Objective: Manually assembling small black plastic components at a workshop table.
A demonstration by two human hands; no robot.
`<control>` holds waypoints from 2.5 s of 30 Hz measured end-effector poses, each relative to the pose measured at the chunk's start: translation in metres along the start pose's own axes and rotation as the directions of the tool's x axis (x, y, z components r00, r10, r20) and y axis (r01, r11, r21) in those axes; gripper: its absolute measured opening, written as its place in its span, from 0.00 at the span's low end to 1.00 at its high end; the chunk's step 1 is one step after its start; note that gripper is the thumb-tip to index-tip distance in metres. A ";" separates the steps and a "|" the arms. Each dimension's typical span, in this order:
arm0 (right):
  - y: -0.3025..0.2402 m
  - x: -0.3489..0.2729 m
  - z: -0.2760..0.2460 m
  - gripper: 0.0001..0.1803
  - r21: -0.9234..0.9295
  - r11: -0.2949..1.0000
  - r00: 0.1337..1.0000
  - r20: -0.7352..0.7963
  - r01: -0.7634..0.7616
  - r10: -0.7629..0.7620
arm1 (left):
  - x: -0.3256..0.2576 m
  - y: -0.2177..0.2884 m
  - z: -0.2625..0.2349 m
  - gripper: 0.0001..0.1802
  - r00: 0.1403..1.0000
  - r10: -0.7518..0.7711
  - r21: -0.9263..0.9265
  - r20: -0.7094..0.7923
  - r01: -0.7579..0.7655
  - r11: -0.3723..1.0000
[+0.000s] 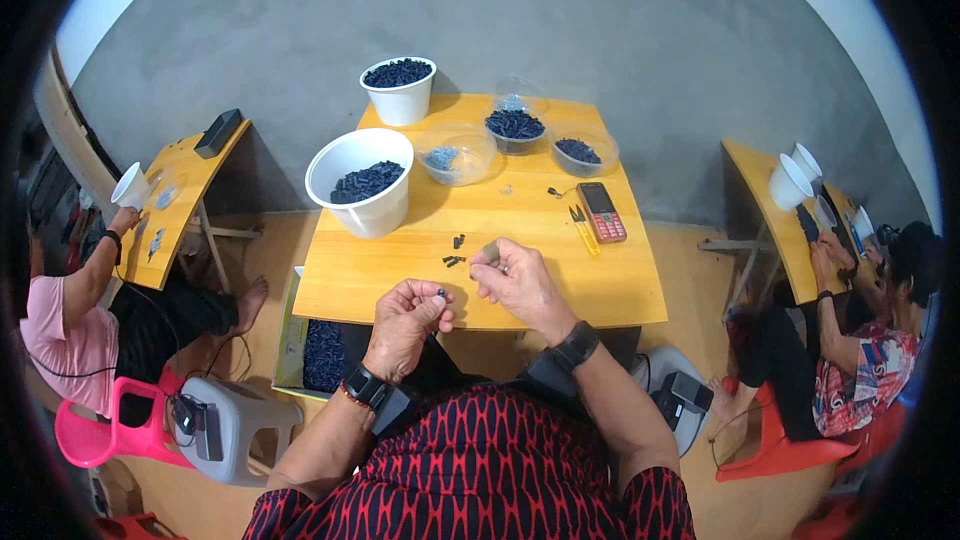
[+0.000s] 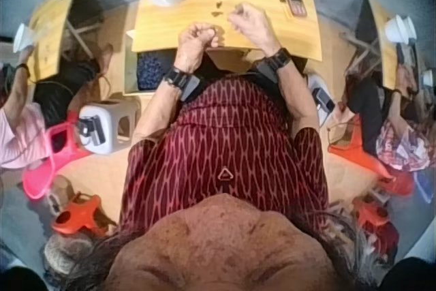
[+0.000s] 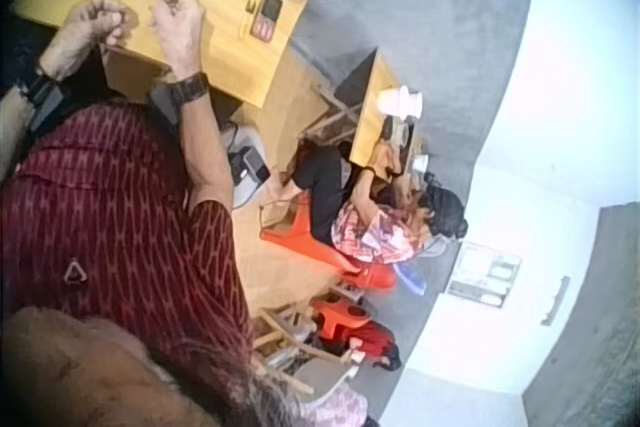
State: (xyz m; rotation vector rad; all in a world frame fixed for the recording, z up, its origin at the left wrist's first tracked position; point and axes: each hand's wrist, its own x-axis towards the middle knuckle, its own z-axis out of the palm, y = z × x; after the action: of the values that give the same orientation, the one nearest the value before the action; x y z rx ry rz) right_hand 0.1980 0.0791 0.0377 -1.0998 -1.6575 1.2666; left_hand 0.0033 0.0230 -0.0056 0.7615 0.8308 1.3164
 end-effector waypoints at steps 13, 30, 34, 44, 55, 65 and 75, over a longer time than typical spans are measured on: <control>0.016 -0.016 0.019 0.06 0.455 0.889 0.996 0.047 0.052 -0.082 | -0.005 0.003 0.009 0.07 0.998 -0.004 0.017 0.055 0.003 1.000; 0.015 -0.016 0.019 0.06 0.237 0.960 0.989 -0.015 0.149 -0.150 | -0.004 0.003 0.006 0.07 0.993 -0.065 0.069 0.095 0.059 0.996; 0.013 -0.017 0.019 0.07 0.192 0.968 0.987 -0.008 0.161 -0.163 | -0.004 0.003 0.005 0.07 0.993 -0.070 0.066 0.091 0.064 0.996; 0.008 -0.020 0.019 0.05 0.163 0.973 0.986 0.023 0.161 -0.167 | -0.005 0.003 0.007 0.06 0.992 -0.086 0.048 0.090 0.082 0.996; 0.009 -0.021 0.017 0.01 0.188 0.941 0.952 0.063 0.283 -0.299 | -0.011 0.005 0.014 0.05 0.991 0.000 -0.058 0.136 0.008 0.998; 0.011 -0.020 0.012 0.07 0.292 0.944 0.970 0.132 0.156 -0.202 | -0.008 0.009 0.008 0.04 0.978 -0.120 -0.105 0.173 0.139 0.985; -0.014 -0.031 0.021 0.13 -0.370 0.818 0.897 0.142 0.440 -0.418 | -0.008 0.008 0.009 0.04 0.983 -0.156 -0.100 0.095 0.165 0.981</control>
State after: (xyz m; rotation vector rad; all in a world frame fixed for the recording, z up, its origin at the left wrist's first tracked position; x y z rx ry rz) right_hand 0.1862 0.0413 0.0451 -0.8404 -2.1180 0.6893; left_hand 0.0063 0.0163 0.0061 0.6484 0.7308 1.1658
